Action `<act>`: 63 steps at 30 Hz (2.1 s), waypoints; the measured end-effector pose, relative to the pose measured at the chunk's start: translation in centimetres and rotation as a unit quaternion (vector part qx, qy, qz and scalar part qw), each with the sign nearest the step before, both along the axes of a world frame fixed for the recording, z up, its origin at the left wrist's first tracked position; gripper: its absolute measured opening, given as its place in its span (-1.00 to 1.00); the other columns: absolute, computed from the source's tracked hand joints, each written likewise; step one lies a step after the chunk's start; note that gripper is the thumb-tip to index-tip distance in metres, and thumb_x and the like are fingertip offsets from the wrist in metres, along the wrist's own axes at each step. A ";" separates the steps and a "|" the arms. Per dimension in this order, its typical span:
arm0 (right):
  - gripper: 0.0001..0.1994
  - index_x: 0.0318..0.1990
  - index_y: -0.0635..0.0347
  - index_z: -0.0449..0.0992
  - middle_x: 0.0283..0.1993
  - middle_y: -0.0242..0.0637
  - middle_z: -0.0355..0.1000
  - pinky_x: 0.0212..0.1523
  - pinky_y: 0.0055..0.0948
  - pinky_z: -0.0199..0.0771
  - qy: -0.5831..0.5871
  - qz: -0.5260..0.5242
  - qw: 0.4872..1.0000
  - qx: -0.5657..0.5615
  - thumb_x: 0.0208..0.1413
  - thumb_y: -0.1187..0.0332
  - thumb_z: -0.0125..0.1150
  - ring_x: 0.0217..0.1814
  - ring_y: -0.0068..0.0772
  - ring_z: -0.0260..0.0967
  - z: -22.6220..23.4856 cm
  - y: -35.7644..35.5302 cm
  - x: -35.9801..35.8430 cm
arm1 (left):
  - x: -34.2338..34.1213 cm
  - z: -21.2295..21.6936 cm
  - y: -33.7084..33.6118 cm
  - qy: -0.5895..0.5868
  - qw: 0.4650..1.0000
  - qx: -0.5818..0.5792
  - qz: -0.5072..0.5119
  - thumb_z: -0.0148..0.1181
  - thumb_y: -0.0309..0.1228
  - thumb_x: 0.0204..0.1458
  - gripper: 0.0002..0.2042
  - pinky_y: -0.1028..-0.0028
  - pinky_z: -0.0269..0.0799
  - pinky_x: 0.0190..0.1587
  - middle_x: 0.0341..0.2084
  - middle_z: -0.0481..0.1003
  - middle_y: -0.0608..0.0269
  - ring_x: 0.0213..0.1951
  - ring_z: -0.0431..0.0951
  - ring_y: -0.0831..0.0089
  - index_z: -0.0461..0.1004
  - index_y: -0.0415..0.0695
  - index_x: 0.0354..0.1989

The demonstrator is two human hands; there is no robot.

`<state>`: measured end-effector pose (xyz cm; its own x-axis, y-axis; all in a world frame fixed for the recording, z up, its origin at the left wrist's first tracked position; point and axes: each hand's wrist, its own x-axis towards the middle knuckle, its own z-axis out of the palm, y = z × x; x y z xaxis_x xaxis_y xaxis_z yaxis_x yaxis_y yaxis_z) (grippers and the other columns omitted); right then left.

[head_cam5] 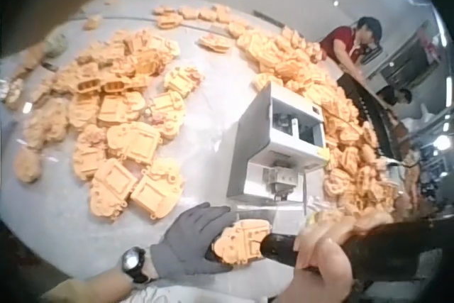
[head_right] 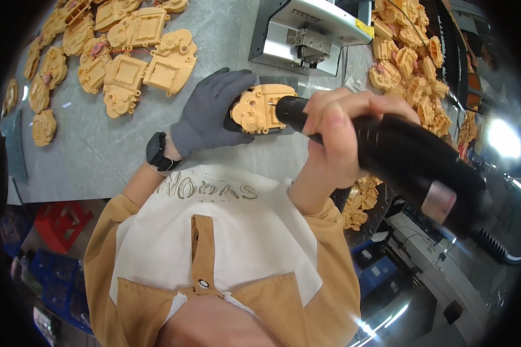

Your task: The person uses a rotary tool to deburr and smooth the edges of yellow plastic housing components. They then insert a white plastic gear into the housing and use a screwdriver to tighten a screw, securing the gear in place.

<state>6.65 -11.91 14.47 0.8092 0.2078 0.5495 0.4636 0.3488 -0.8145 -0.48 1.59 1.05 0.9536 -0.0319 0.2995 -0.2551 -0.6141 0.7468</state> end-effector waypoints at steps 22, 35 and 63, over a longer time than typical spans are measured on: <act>-0.67 -0.25 0.20 0.15 -0.66 -0.24 0.27 -0.59 -0.39 0.31 0.014 -0.019 0.996 -0.085 -0.23 0.67 0.01 -0.72 -0.41 0.18 -2.6 2.5 0.8 | -0.2 -0.5 0.1 -0.036 0.998 -0.050 0.014 0.45 -0.20 -0.59 -0.15 0.22 0.18 0.07 -0.02 0.26 0.13 -0.01 0.29 0.13 0.15 -0.09 0.01; -0.65 -0.30 0.21 0.12 -0.64 -0.25 0.31 -0.53 -0.49 0.36 -0.098 -0.001 0.968 -0.232 -0.27 0.69 0.07 -0.68 -0.46 0.25 -3.0 2.5 1.2 | 0.1 -0.3 -0.6 0.029 0.997 0.012 0.066 0.18 0.21 -0.37 -0.35 0.20 0.03 0.16 -0.04 0.28 0.09 0.09 0.17 0.09 0.44 -0.12 -0.24; -0.71 -0.16 0.04 0.27 -0.63 -0.42 0.12 -0.40 -0.37 0.15 0.095 -0.055 0.978 0.178 -0.12 0.45 -0.04 -0.63 -0.51 0.09 -0.2 -7.9 -1.5 | -2.8 3.6 -2.0 -0.189 0.974 0.003 0.123 0.25 -0.12 -0.30 -0.69 0.09 -0.07 0.17 -0.02 0.33 0.15 0.14 0.10 0.08 0.37 -0.04 -0.48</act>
